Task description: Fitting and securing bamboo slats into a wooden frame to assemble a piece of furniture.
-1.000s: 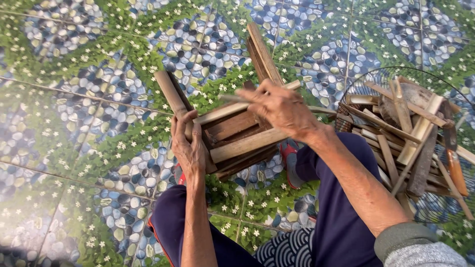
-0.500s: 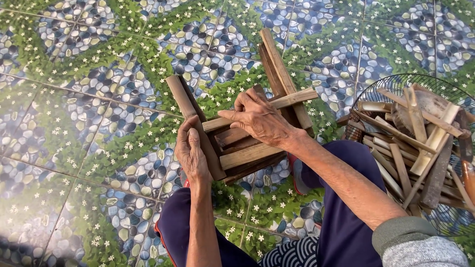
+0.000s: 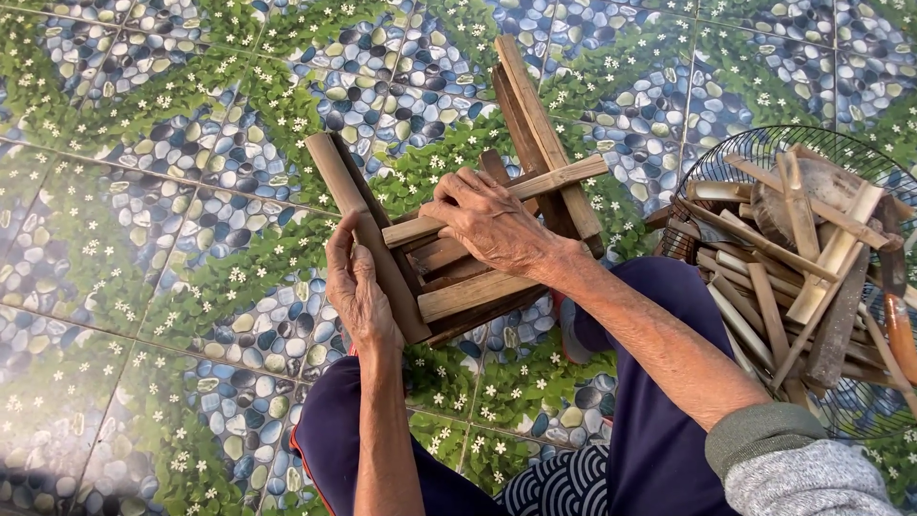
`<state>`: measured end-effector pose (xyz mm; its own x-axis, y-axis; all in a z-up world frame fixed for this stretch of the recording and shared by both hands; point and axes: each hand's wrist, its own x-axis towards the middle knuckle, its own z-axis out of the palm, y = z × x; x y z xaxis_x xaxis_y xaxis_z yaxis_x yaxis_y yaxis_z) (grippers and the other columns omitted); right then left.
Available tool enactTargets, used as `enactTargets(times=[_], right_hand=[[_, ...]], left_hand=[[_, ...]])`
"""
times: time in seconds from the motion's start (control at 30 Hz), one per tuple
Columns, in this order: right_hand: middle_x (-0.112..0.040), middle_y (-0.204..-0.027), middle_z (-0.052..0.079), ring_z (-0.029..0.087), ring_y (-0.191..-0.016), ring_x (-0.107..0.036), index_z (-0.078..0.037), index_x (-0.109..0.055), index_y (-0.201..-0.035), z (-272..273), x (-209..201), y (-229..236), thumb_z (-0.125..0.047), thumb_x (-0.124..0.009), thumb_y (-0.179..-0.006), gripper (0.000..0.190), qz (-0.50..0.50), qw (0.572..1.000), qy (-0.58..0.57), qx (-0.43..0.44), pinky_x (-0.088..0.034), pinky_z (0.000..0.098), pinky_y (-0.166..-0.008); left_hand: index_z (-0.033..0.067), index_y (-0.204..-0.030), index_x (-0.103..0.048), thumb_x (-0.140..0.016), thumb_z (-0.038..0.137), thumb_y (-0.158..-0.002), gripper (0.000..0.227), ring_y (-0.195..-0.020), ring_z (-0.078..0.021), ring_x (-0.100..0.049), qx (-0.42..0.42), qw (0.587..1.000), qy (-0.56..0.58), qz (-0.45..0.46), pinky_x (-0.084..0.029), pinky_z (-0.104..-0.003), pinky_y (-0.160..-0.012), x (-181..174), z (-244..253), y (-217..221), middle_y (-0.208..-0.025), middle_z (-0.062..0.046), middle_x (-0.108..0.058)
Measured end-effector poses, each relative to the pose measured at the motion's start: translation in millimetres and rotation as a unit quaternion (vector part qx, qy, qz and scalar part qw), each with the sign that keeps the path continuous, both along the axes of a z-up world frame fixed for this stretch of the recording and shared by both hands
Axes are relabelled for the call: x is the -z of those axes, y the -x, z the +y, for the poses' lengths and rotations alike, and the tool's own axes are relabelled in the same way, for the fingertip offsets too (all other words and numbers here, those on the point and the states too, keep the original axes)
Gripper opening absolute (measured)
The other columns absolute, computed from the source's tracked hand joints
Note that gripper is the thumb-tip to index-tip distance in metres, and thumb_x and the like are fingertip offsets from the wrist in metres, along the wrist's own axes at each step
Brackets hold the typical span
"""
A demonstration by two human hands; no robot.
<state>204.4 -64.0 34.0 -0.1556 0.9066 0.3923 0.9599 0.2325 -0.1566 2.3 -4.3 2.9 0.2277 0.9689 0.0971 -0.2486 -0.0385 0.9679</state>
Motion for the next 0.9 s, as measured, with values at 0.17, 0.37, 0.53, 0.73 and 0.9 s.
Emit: enactTargets(times=[0.17,0.37,0.53,0.73,0.9], right_hand=[[-0.04,-0.097,-0.003,0.023,-0.093,-0.046,-0.016,-0.064,-0.109,0,-2,1,-0.016,-0.074,-0.094,0.018,0.021,1.0,-0.004,-0.006,-0.05,0.0456,-0.097],[-0.043,-0.098,-0.002,0.024,-0.098,-0.049,-0.016,-0.065,-0.105,2,-14,4,-0.012,-0.072,-0.095,0.013,0.06,0.998,0.005,-0.001,-0.052,0.0464,-0.096],[-0.045,-0.099,-0.001,0.024,-0.096,-0.051,-0.016,-0.067,-0.104,1,-15,7,-0.012,-0.074,-0.093,0.014,0.044,0.999,0.018,-0.003,-0.054,0.0473,-0.092],[-0.046,-0.096,-0.001,0.024,-0.095,-0.051,-0.015,-0.07,-0.104,2,-10,0,-0.008,-0.076,-0.091,0.016,0.063,0.997,0.039,-0.003,-0.052,0.044,-0.096],[-0.05,-0.102,0.002,0.025,-0.104,-0.053,-0.013,-0.073,-0.113,1,-13,-2,-0.011,-0.077,-0.092,0.022,0.043,0.998,0.041,-0.011,-0.051,0.0448,-0.099]], left_hand=[[0.0165,-0.15,-0.051,-0.044,0.015,-0.112,0.039,-0.118,-0.0251,-0.059,-0.011,1.0,-0.011,0.005,-0.056,-0.047,-0.097,-5,-2,0,-0.142,-0.021,-0.058],[0.0152,-0.151,-0.049,-0.043,0.013,-0.111,0.04,-0.119,-0.0236,-0.059,-0.015,1.0,-0.005,0.002,-0.056,-0.045,-0.098,-6,-3,-1,-0.143,-0.019,-0.057],[0.0122,-0.152,-0.047,-0.043,0.012,-0.111,0.041,-0.119,-0.0264,-0.06,-0.015,1.0,-0.005,0.001,-0.056,-0.048,-0.097,-7,-3,-2,-0.144,-0.022,-0.056],[0.0136,-0.151,-0.048,-0.044,0.013,-0.111,0.041,-0.12,-0.0247,-0.058,-0.018,1.0,-0.005,0.01,-0.054,-0.047,-0.101,-9,-4,-1,-0.142,-0.021,-0.057],[0.0131,-0.152,-0.049,-0.048,0.018,-0.111,0.041,-0.122,-0.0259,-0.056,-0.019,0.999,-0.037,0.017,-0.051,-0.049,-0.104,-6,-3,0,-0.139,-0.022,-0.058]])
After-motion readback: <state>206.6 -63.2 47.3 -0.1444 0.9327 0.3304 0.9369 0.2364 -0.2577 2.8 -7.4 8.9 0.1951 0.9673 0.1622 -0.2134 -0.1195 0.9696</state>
